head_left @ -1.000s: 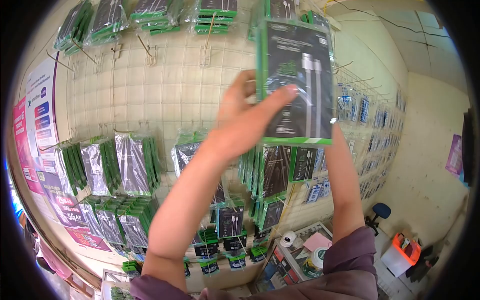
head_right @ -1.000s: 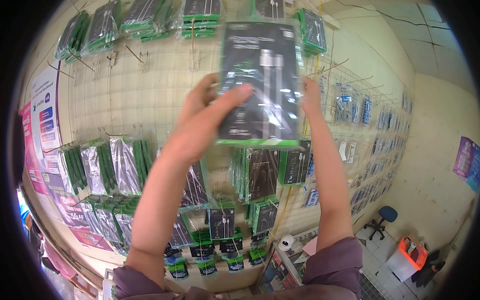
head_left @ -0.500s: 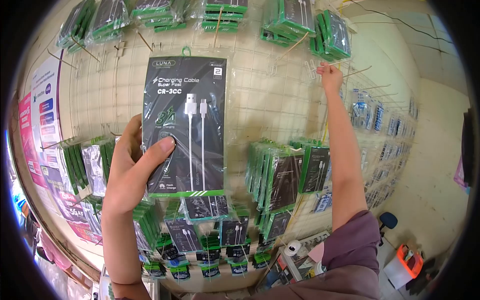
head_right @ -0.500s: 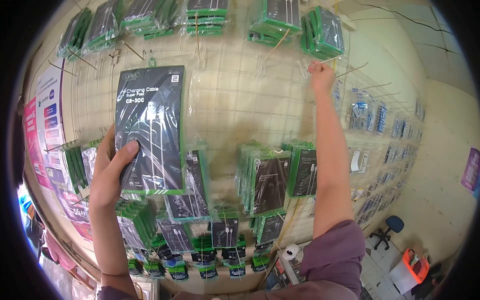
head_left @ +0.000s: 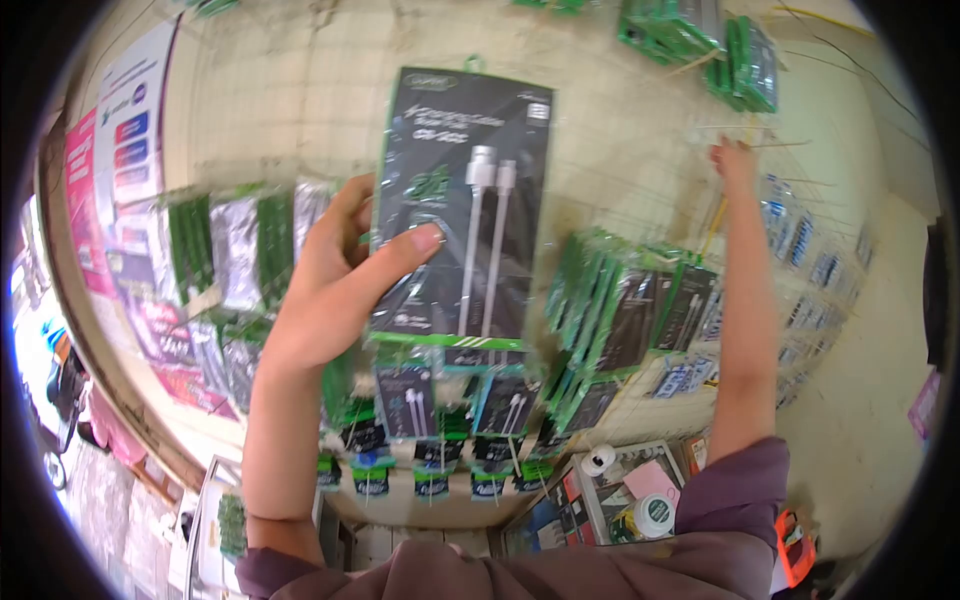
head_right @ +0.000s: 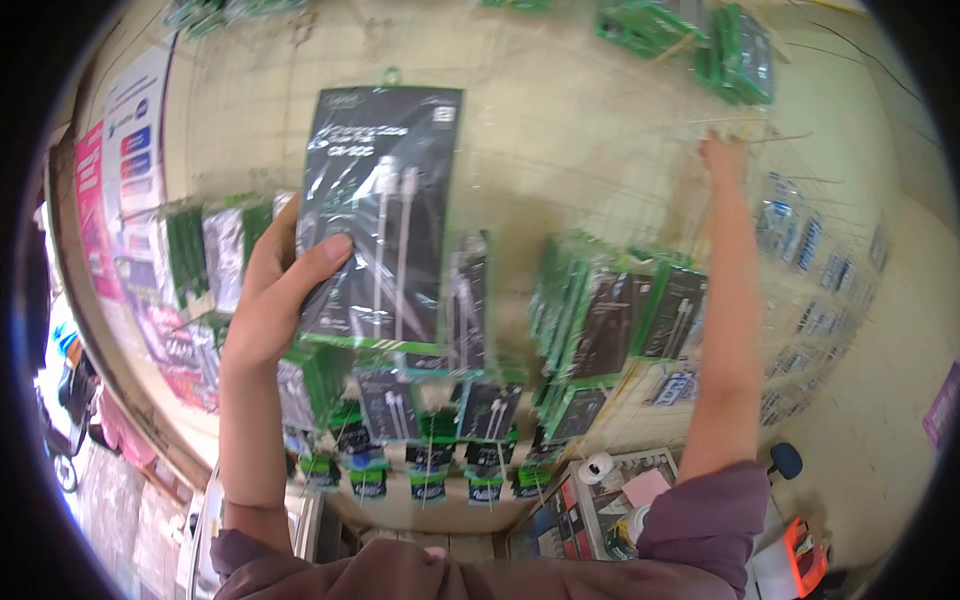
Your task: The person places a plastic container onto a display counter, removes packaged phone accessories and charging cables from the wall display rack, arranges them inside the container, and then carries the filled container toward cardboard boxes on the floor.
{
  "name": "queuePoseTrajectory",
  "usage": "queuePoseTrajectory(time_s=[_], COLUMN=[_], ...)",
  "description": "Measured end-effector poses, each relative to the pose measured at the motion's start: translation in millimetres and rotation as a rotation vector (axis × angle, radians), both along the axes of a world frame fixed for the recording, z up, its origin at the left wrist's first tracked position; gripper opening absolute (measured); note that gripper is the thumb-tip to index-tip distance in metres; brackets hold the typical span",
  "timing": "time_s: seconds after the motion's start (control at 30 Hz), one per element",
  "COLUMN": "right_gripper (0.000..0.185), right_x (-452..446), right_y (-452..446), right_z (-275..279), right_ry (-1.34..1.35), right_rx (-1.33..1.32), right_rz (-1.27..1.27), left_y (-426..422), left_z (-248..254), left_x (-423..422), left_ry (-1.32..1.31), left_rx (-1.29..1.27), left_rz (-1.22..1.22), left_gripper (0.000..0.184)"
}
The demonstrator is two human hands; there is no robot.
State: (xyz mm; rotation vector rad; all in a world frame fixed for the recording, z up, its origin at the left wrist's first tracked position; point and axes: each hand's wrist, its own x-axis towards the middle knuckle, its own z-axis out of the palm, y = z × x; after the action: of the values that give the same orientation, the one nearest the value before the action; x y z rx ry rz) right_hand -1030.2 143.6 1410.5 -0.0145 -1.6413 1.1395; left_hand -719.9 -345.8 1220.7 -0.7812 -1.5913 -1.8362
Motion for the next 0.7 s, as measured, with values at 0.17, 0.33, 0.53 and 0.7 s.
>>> queuePoseTrajectory(time_s=[0.17,0.33,0.53,0.7], right_gripper=[0.041,0.059,0.067,0.069], right_x=[216.6,320.7,333.8,344.5], right_y=[-159.2,-326.9,-474.4,-570.9], right_z=[-81.6,-191.9,-261.8,-318.7], right_ry=[0.349,0.289,-0.034,-0.317], right_rx=[0.26,0.54,0.54,0.8], right_rz=[0.341,1.011,1.501,1.875], left_y=[-46.6,-104.6,-195.3,-256.9], left_z=[-22.1,-60.5,-135.9,-200.3], left_x=[32.9,86.9,160.5,238.7], left_ry=[-0.042,-0.202,-0.397,-0.594], left_rx=[-0.148,-0.336,-0.318,-0.389], left_rz=[0.053,0.132,0.355,0.479], left_gripper=[0.062,0.069,0.075,0.076])
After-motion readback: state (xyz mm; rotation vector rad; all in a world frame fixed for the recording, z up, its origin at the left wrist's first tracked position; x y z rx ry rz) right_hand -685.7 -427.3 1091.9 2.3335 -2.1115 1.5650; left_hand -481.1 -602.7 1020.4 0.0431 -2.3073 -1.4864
